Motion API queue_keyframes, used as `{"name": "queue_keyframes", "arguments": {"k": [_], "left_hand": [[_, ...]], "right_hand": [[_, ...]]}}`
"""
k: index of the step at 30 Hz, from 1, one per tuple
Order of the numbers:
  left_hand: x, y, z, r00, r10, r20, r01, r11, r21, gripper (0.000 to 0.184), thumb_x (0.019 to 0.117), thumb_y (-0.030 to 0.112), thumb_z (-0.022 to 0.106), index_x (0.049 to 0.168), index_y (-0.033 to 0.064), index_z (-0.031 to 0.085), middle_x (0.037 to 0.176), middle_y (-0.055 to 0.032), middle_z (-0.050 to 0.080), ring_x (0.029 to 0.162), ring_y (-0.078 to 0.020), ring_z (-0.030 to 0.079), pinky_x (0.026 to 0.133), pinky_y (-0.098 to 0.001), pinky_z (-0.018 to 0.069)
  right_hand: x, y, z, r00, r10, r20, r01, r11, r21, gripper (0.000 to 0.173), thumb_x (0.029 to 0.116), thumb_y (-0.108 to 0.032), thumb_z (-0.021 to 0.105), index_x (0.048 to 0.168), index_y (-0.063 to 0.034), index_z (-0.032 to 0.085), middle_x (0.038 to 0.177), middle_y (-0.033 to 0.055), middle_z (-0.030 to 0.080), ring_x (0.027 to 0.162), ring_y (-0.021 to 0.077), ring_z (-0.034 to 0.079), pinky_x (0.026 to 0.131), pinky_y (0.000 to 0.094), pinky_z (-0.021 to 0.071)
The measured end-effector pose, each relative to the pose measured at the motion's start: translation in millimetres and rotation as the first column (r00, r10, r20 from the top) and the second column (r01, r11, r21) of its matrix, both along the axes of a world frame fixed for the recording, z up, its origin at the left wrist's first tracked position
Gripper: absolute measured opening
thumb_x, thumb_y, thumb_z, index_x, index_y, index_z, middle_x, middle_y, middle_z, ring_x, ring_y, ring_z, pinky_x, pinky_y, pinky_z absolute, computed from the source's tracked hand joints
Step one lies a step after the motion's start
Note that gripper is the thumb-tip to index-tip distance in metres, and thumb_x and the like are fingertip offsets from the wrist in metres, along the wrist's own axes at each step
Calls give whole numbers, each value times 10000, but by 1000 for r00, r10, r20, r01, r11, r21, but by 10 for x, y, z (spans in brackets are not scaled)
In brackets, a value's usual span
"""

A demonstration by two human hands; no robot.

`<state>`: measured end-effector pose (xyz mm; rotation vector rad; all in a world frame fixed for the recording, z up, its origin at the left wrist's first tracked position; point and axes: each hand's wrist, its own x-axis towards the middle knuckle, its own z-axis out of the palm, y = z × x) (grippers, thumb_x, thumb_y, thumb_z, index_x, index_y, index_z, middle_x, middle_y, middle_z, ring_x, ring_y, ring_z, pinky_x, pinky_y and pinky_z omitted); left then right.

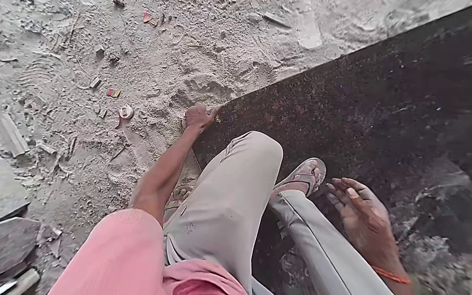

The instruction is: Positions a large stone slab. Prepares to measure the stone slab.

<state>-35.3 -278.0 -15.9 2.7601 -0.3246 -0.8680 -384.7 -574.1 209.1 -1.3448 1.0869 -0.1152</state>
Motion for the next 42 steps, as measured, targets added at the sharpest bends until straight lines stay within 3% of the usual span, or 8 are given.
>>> {"name": "queue_keyframes", "arguments": {"k": [10,15,19,22,27,31,35,42], "left_hand": [[103,243,-14,985,-72,155,82,995,-58,741,964,709,452,1111,24,695,1170,-243,669,1159,-456,601,1008,-676,419],[726,959,358,878,334,344,-329,941,-72,789,887,480,704,1481,10,482,1620,-352,222,1487,-540,246,1150,-726,248],[697,1108,350,756,509,411,-488,857,-165,381,998,229,597,1326,40,641,1301,-270,641,1175,-437,647,991,-611,506],[175,480,270,815,346,465,-265,936,-232,370,1035,386,512,1117,145,781,1048,-109,776,970,-323,743,843,-578,567],[-533,-1441,-24,898,-167,407,322,879,-351,695,1014,546,505,1560,120,437,1615,-90,422,1503,-277,361,1239,-522,254],[-606,-1845,-315,885,-272,378,397,865,-308,820,1025,598,414,1637,85,227,1715,-61,202,1589,-224,138,1293,-461,96],[-608,-1010,-135,968,-91,236,158,946,-284,729,1008,614,472,1513,89,480,1551,-132,491,1439,-318,446,1176,-571,350],[-385,2085,561,941,279,191,-306,942,135,645,1032,501,521,1425,-10,538,1404,-276,573,1323,-461,530,1059,-678,420]], "right_hand": [[27,-41,-29,998,-54,16,54,998,-16,494,934,-377,656,1299,-54,573,1213,132,688,1045,256,711,903,427,613],[-3,15,-16,999,8,-47,-13,994,-105,483,964,-393,606,1328,-82,539,1261,60,671,1115,202,686,916,388,606],[-60,27,-21,998,16,-60,-27,980,-198,172,1001,-194,532,1060,-92,658,1175,18,703,1110,129,662,943,309,569],[-17,47,-68,998,47,-49,-59,963,-263,190,981,-130,556,823,-184,647,968,-71,725,967,65,681,898,262,567],[152,58,-16,986,122,-114,-150,944,-294,210,1022,-170,511,1167,-78,630,1092,-57,683,1012,55,655,915,257,559],[213,94,-35,981,150,-123,-179,945,-273,272,1030,-214,497,1229,-58,598,1157,-31,683,1063,72,660,935,271,562],[207,98,-27,981,148,-128,-177,951,-255,264,1033,-211,500,1231,-61,590,1158,-24,678,1083,83,656,947,273,559],[196,63,-38,978,136,-158,-172,955,-241,247,1001,-199,566,1195,-50,603,1057,-37,677,974,52,675,892,252,584]]}}
